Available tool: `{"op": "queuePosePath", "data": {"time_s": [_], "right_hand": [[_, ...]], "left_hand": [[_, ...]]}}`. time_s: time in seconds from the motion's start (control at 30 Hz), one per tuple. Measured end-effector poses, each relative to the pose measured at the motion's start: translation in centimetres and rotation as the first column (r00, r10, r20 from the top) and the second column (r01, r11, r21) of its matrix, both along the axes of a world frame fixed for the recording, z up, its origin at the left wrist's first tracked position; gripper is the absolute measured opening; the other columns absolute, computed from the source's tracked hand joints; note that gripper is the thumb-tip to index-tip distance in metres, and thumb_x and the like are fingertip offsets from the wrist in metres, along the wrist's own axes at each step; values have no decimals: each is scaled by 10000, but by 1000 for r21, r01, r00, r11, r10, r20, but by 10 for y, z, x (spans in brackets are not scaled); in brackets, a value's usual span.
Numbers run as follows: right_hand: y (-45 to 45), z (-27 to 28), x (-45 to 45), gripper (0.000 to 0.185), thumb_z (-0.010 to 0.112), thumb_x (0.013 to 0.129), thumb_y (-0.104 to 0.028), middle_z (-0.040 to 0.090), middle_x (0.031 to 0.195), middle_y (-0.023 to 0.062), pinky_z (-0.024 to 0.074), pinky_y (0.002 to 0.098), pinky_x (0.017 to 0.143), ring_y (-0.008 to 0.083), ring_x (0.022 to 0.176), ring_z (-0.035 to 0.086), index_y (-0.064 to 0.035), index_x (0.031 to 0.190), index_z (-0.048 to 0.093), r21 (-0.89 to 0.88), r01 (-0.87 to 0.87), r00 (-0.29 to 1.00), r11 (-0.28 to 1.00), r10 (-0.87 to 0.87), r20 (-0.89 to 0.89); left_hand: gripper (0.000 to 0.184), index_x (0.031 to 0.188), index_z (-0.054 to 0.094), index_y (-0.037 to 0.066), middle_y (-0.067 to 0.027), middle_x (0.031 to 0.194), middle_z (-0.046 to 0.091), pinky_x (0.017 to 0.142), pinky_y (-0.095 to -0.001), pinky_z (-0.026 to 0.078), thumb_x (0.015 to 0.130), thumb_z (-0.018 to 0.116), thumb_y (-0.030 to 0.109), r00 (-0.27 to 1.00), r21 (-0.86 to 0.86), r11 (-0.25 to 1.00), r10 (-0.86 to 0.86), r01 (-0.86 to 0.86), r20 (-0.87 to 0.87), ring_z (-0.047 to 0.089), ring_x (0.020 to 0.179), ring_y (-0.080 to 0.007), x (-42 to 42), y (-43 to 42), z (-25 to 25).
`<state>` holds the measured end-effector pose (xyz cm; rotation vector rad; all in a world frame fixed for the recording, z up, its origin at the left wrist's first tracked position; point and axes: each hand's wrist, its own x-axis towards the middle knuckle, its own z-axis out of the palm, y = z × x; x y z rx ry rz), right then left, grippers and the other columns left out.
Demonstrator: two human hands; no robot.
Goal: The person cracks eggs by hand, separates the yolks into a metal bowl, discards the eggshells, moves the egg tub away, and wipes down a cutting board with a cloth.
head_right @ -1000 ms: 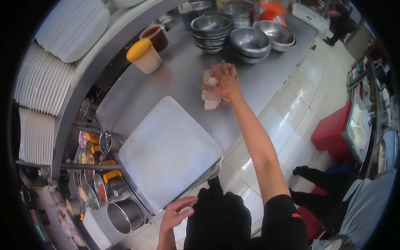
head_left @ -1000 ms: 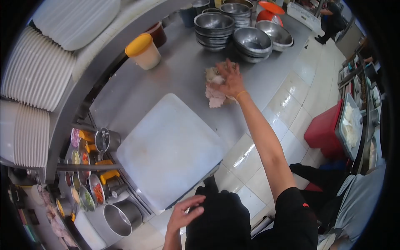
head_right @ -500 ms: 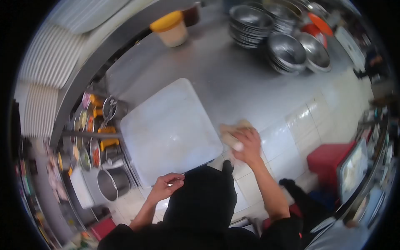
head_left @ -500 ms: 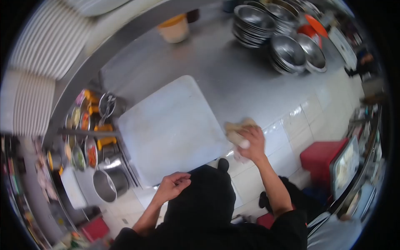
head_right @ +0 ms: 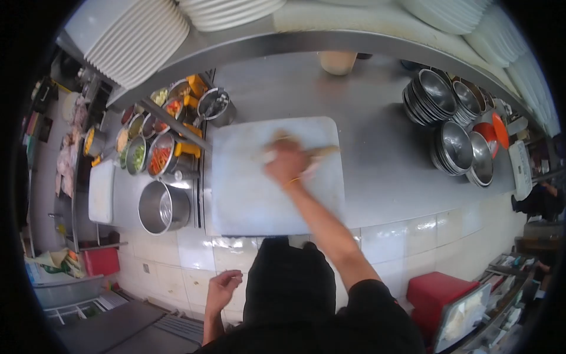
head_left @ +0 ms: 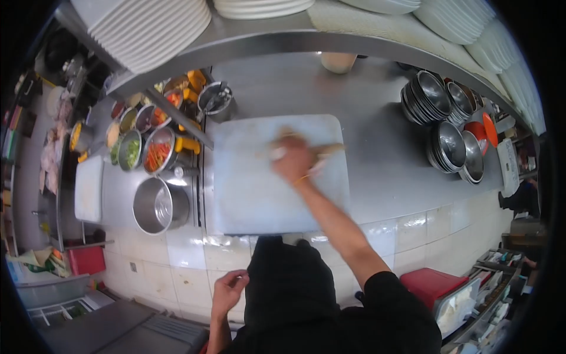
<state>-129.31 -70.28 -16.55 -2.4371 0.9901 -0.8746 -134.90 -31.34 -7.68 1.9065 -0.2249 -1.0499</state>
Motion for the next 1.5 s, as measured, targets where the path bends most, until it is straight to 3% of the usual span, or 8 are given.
{"op": "queuePosePath", "data": {"time_s": [0.17,0.33,0.53,0.73,1.17,1.27,1.43,1.5], "right_hand": [[158,22,32,438,763,619,-233,688,1077,153,501,401,938,343,1026,642,-79,1026,717,539,-585,802,607,534,269],[75,55,-19,560,782,713,-116,656,1035,107,552,317,786,171,921,631,-19,1232,592,907,-374,916,194,-77,395],[-154,76,-58,429,725,797,-195,704,1019,136,518,345,881,255,971,658,18,1161,647,571,-190,818,799,-192,542],[-239,-5,-4,657,756,744,-310,663,1190,200,465,394,990,336,1116,629,24,1285,594,217,110,987,970,-81,-135],[-419,-70,259,522,638,859,-414,695,1036,193,521,427,852,342,940,678,15,1156,616,-341,33,999,940,-44,-22],[-403,-41,310,311,531,928,-271,651,885,102,529,306,750,219,766,651,-8,1059,631,537,-614,789,579,441,427],[-282,3,400,424,628,913,-268,682,1137,148,470,319,919,240,1027,646,55,1188,640,423,-158,950,892,255,-181],[-278,-12,389,329,625,912,-242,692,1075,124,478,318,884,218,993,645,2,1127,676,135,-631,731,764,644,-225]], "left_hand": [[264,1156,670,-35,-104,1005,719,769,-246,521,917,689,77,962,-216,955,152,-202,-226,665,878,-129,3,-22,26],[236,1123,678,-34,-109,1008,712,791,-263,526,909,694,64,899,-345,835,357,-429,-253,666,879,-147,15,-18,5],[267,1074,657,-6,-144,1075,645,929,-374,468,826,715,74,695,-357,844,533,-399,482,601,1032,-283,39,-66,-42],[421,1207,601,15,-175,1241,495,1033,-468,310,822,717,139,594,-219,794,578,-567,559,407,1172,-344,46,-132,-54],[504,1165,597,1,-205,1209,479,1122,-605,169,725,690,228,462,-52,782,419,-621,781,368,1265,-377,29,-164,-90],[508,1164,600,5,-208,1210,473,1115,-612,176,730,688,253,485,-11,788,389,-615,783,366,1259,-385,29,-162,-90],[528,1186,596,10,-222,1218,458,1097,-637,187,757,673,306,501,25,794,359,-607,787,351,1264,-406,22,-159,-93],[533,1205,593,18,-232,1233,454,1093,-640,195,776,653,327,502,42,791,346,-611,792,341,1278,-415,21,-158,-94]]}}
